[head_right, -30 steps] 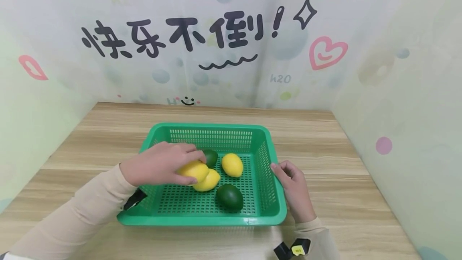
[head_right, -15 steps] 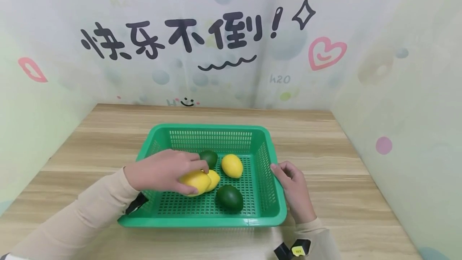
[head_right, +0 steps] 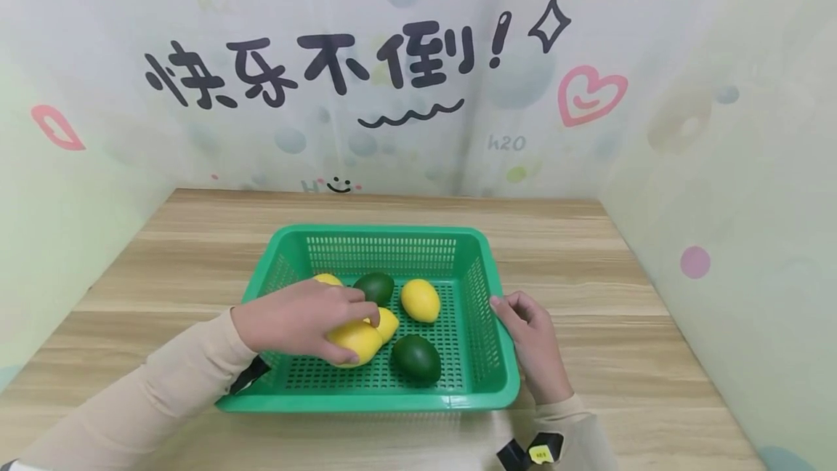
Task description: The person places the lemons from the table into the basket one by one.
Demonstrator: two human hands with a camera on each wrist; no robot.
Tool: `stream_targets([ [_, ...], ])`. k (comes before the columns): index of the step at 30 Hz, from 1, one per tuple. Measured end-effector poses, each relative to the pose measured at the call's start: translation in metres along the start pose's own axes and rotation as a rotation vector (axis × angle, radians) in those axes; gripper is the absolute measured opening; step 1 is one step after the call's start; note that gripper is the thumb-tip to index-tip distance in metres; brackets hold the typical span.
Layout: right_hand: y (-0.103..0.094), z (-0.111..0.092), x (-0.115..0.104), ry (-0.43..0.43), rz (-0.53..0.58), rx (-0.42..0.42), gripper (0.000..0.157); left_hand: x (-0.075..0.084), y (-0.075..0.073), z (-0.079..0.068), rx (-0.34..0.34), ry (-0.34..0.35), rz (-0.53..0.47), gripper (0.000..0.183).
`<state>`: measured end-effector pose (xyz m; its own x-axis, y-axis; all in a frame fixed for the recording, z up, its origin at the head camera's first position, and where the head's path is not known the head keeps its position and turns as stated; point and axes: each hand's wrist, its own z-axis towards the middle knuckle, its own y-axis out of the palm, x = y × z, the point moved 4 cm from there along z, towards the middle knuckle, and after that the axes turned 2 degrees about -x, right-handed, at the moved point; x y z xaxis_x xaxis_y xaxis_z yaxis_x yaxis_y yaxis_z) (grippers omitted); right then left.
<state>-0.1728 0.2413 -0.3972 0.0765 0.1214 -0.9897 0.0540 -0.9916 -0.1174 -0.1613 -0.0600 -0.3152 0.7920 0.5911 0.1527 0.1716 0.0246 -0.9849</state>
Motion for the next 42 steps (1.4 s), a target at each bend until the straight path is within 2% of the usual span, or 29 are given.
stream_targets([
  [18, 0.0, 0.0, 0.0, 0.001, -0.009, -0.008, 0.037, -0.001, 0.008, 0.0, -0.036, 0.002, -0.035, 0.042],
  [33, -0.001, 0.0, 0.0, 0.004, 0.001, -0.001, 0.038, 0.001, 0.012, 0.001, -0.031, 0.039, -0.025, 0.037],
  [42, -0.001, 0.001, -0.001, -0.008, -0.01, 0.001, 0.039, 0.005, 0.013, 0.0, -0.052, 0.048, -0.013, 0.035],
])
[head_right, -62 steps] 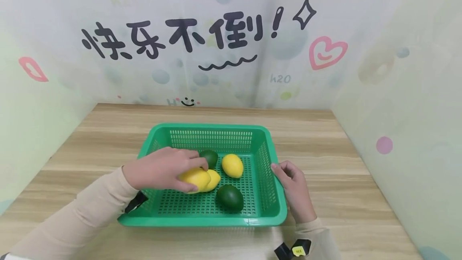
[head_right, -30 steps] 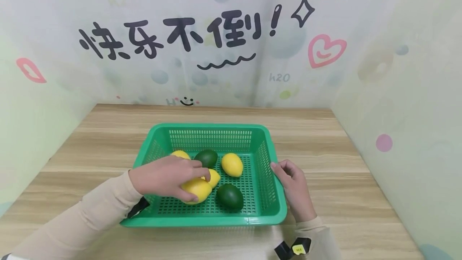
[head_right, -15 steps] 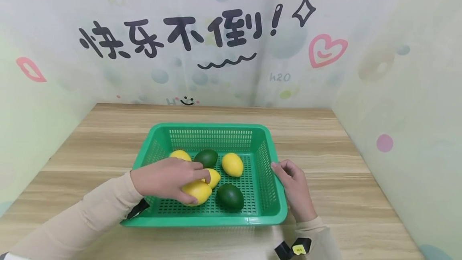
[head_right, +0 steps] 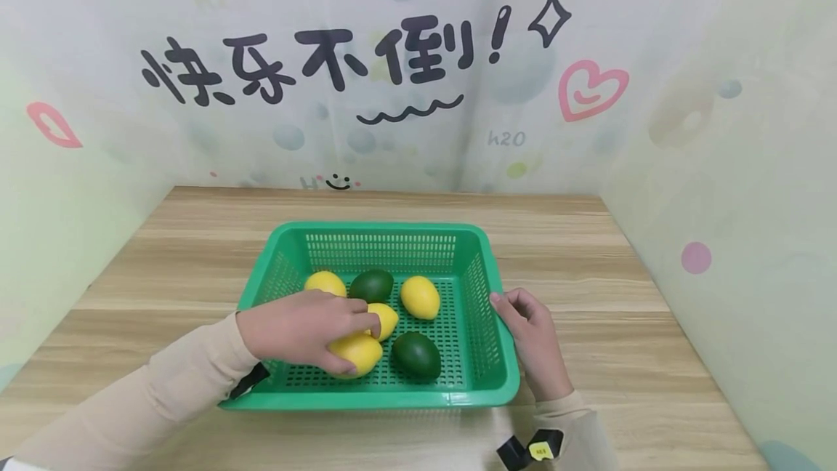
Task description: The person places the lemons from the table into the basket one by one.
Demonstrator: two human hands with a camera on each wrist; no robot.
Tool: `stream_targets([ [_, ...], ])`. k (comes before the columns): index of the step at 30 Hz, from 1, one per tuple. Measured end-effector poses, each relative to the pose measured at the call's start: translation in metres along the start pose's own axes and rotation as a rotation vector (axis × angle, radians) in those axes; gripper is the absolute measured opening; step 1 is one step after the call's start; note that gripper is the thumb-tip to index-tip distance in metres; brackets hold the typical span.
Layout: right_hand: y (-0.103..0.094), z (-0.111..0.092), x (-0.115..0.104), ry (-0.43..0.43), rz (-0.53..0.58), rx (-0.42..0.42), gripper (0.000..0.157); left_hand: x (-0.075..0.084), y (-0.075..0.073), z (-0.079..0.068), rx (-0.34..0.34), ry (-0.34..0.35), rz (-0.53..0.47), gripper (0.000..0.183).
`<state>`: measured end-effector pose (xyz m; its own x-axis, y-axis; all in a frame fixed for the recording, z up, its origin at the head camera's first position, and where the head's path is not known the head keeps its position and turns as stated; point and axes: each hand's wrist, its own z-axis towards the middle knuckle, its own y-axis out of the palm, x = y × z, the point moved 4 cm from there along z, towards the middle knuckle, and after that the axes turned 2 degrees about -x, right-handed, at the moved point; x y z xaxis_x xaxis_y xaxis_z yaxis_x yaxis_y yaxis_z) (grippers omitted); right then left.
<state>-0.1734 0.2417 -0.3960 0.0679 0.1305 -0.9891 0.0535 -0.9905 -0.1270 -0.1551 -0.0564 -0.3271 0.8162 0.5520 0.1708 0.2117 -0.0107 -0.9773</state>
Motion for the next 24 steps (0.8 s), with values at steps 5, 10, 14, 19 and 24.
stream_targets([
  [5, -0.0001, 0.0003, 0.0006, -0.007, -0.005, 0.0, 0.039, -0.0001, -0.001, -0.0005, -0.001, 0.015, 0.004, 0.033],
  [10, -0.0005, 0.0005, 0.0013, -0.011, -0.004, 0.003, 0.039, -0.001, -0.0002, 0.0003, -0.01, 0.012, 0.005, 0.034],
  [14, -0.0004, -0.0001, 0.0007, -0.01, -0.002, 0.0, 0.039, -0.0011, 0.0017, 0.001, -0.014, 0.013, 0.007, 0.034],
  [19, -0.0001, -0.0002, -0.0001, -0.004, -0.008, 0.004, 0.038, -0.0016, 0.0038, 0.0027, -0.034, 0.013, -0.008, 0.035],
  [24, 0.0002, 0.0002, -0.0004, 0.005, -0.007, 0.01, 0.038, -0.002, 0.0058, 0.0052, -0.065, 0.021, -0.024, 0.034],
])
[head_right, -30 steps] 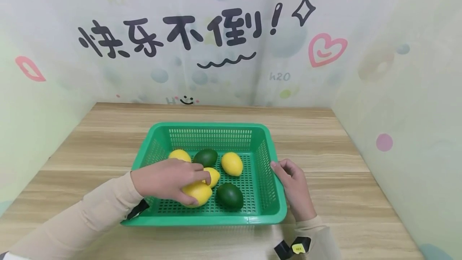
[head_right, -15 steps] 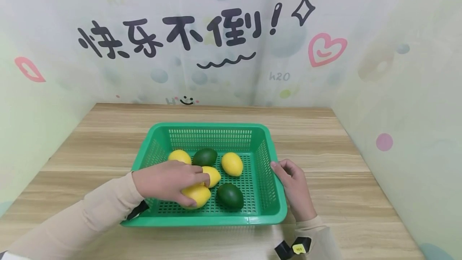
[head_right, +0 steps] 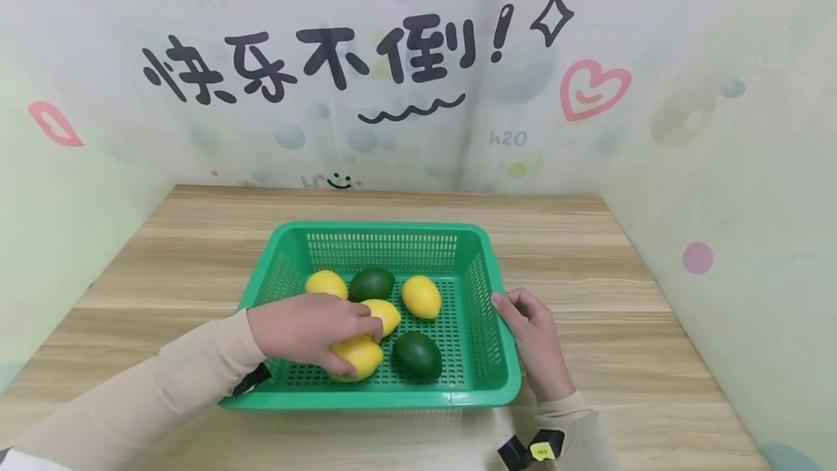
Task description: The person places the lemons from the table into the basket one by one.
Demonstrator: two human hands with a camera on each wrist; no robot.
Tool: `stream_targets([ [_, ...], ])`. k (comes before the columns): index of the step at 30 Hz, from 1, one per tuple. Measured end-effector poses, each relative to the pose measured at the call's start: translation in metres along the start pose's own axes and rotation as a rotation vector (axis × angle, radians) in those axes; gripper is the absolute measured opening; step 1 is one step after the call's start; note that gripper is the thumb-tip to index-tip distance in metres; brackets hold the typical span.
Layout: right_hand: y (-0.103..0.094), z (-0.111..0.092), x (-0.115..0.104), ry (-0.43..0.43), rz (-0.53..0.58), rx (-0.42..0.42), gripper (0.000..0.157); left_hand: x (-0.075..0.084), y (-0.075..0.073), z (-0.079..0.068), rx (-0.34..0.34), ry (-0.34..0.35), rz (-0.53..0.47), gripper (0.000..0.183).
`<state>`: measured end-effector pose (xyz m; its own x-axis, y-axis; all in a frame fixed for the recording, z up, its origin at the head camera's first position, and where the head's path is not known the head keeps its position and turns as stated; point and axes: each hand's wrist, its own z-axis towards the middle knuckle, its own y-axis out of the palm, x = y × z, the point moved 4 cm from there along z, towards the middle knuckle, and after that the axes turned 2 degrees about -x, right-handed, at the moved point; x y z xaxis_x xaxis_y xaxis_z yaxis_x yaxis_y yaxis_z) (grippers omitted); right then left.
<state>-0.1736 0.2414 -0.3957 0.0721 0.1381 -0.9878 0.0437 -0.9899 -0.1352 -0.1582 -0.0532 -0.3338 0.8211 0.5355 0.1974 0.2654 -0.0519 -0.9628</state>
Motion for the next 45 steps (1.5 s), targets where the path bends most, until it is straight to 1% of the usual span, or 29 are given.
stream_targets([
  [6, 0.0001, 0.0002, -0.0002, -0.004, 0.009, -0.004, 0.038, 0.0003, 0.0011, 0.0019, -0.021, 0.012, -0.008, 0.032],
  [13, 0.0, -0.0002, 0.0004, -0.004, 0.008, -0.004, 0.037, 0.0005, 0.0042, 0.0048, -0.054, 0.002, -0.005, 0.031],
  [21, 0.0003, -0.0003, 0.0008, 0.0, 0.012, -0.008, 0.038, 0.001, 0.0065, 0.0062, -0.078, 0.006, -0.017, 0.027],
  [26, -0.0001, 0.0004, 0.0006, 0.006, 0.006, -0.01, 0.037, 0.0002, 0.0059, 0.0067, -0.087, 0.004, -0.015, 0.029],
  [34, 0.0002, 0.0002, 0.0004, 0.019, 0.018, -0.004, 0.038, -0.003, 0.0067, 0.0068, -0.141, -0.03, -0.04, 0.037],
  [45, -0.0003, -0.0006, 0.0005, 0.006, 0.019, -0.006, 0.038, -0.0048, 0.0082, 0.0062, -0.128, -0.052, -0.064, 0.039],
])
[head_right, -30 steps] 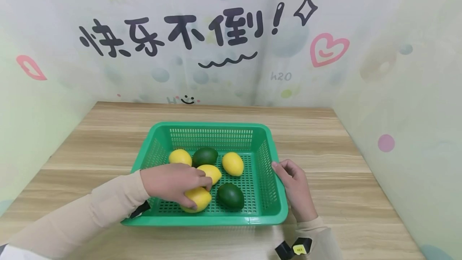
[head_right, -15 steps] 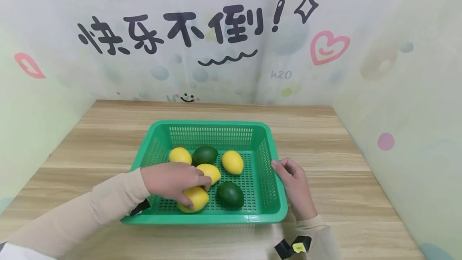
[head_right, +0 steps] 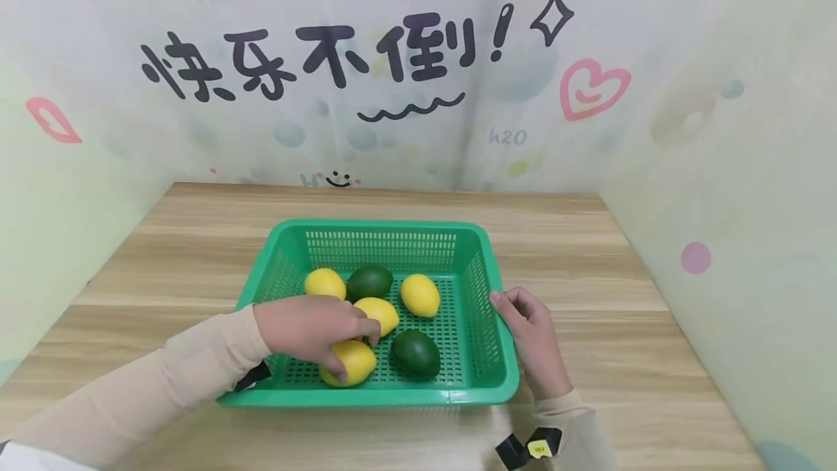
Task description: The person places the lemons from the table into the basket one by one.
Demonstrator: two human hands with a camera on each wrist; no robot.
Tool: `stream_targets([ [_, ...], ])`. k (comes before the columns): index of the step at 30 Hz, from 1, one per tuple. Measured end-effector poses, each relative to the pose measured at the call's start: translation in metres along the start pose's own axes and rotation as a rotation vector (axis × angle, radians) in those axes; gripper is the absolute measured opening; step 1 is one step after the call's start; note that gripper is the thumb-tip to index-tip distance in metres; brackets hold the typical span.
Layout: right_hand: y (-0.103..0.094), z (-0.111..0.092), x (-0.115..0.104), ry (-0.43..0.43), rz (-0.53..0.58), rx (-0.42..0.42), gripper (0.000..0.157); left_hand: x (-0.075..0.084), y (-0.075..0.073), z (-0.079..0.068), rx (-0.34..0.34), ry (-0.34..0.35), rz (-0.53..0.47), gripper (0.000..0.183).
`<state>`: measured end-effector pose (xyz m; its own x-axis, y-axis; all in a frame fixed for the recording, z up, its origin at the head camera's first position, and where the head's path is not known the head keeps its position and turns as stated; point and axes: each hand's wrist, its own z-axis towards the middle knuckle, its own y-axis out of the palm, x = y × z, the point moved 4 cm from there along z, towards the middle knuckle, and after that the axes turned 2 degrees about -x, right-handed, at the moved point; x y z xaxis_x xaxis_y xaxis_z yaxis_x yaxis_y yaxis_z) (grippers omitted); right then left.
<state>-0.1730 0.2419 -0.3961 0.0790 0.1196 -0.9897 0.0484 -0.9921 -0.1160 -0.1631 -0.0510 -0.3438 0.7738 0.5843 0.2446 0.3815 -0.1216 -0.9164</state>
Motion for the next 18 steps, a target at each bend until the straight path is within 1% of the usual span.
stream_targets([
  [18, -0.0001, 0.0003, 0.0018, -0.003, -0.008, -0.007, 0.039, 0.0051, -0.0049, -0.0054, 0.049, 0.016, 0.014, 0.04],
])
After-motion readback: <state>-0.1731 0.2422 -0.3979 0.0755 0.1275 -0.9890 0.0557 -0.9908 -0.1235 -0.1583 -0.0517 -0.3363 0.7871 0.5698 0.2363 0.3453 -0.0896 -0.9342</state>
